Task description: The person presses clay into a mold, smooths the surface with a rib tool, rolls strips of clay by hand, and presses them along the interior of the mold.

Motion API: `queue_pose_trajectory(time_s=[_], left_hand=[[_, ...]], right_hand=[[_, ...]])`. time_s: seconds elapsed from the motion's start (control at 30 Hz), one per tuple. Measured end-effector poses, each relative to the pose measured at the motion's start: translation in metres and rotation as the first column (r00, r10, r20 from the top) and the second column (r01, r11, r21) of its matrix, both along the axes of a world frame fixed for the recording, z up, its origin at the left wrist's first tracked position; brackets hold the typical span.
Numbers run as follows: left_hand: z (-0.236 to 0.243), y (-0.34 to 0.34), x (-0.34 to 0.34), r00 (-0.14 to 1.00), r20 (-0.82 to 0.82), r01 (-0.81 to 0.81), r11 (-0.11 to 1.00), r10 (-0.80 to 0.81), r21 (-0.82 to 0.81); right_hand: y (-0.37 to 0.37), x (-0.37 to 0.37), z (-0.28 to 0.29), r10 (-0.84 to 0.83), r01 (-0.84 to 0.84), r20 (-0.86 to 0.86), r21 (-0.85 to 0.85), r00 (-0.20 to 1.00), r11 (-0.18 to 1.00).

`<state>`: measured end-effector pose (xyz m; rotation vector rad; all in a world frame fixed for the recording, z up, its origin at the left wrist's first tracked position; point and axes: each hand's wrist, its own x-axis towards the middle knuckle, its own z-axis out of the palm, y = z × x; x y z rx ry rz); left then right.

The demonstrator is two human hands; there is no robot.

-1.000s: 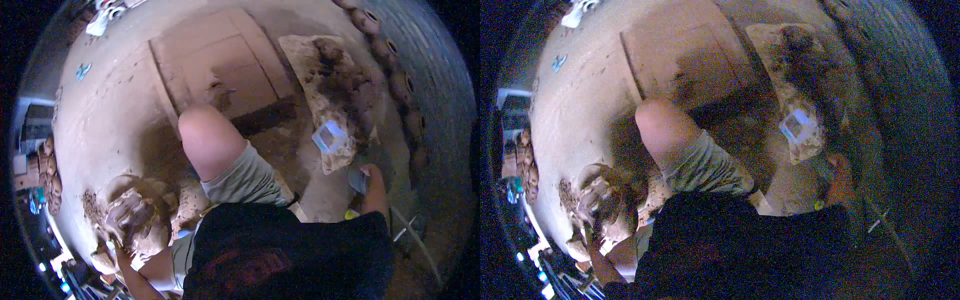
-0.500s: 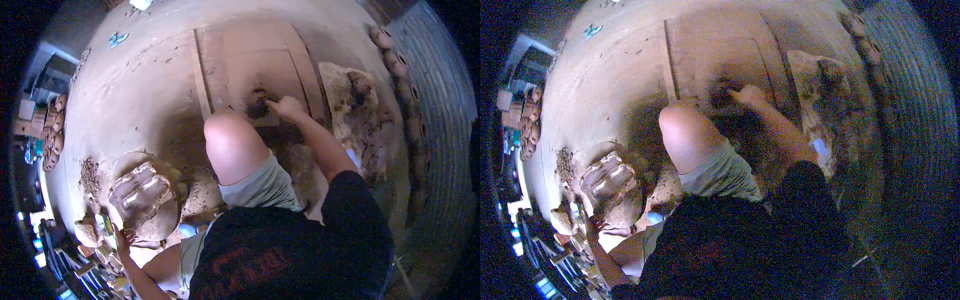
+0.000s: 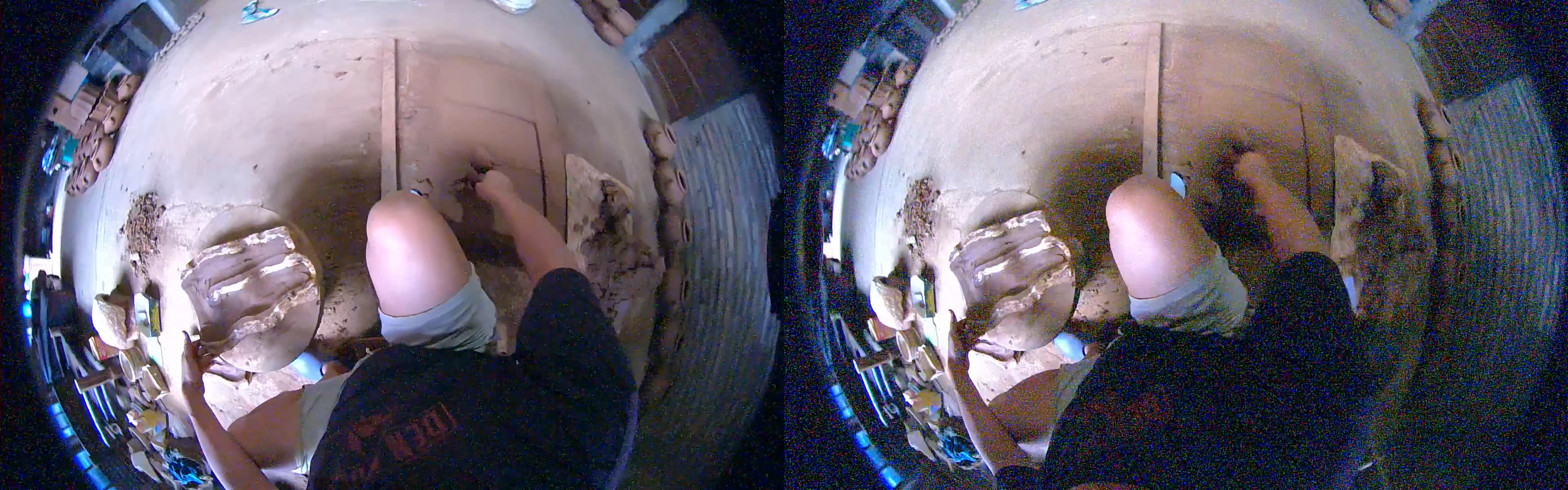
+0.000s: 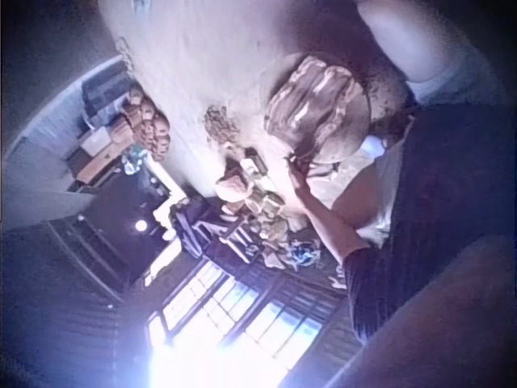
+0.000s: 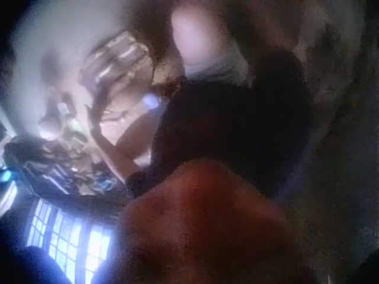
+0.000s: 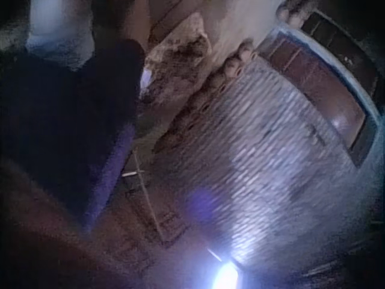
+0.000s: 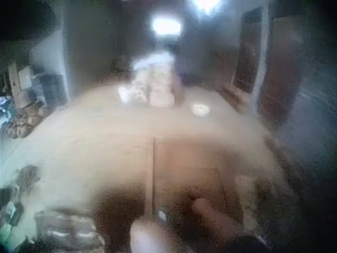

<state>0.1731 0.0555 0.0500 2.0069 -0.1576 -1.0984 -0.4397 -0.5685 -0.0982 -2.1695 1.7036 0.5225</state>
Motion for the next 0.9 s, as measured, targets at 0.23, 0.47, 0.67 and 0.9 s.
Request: queue_pose_trajectory(time_s=[0.23,0.47,0.67,0.9], left_hand=[[-0.021,0.002,0.019,1.0,0.02,0.003,1.0,-0.002,-0.03],[-0.008,0.035,0.006,0.998,0.033,-0.051,0.993,0.054,-0.106],[0.008,0.05,0.013,0.967,0.243,-0.053,0.994,0.075,-0.095],[0.047,0.05,0.004,0.901,0.409,-0.136,0.989,0.145,-0.052]], right_hand=[[-0.001,-0.045,-0.066,0.573,-0.747,-0.538,-0.177,0.618,0.641],[0.007,0.01,-0.055,0.517,-0.535,-0.44,0.096,0.734,0.84],[-0.012,0.012,-0.009,-0.339,0.21,0.399,0.331,0.852,0.92],[0.002,0.031,-0.019,-0.425,0.324,0.317,0.326,0.848,0.888]])
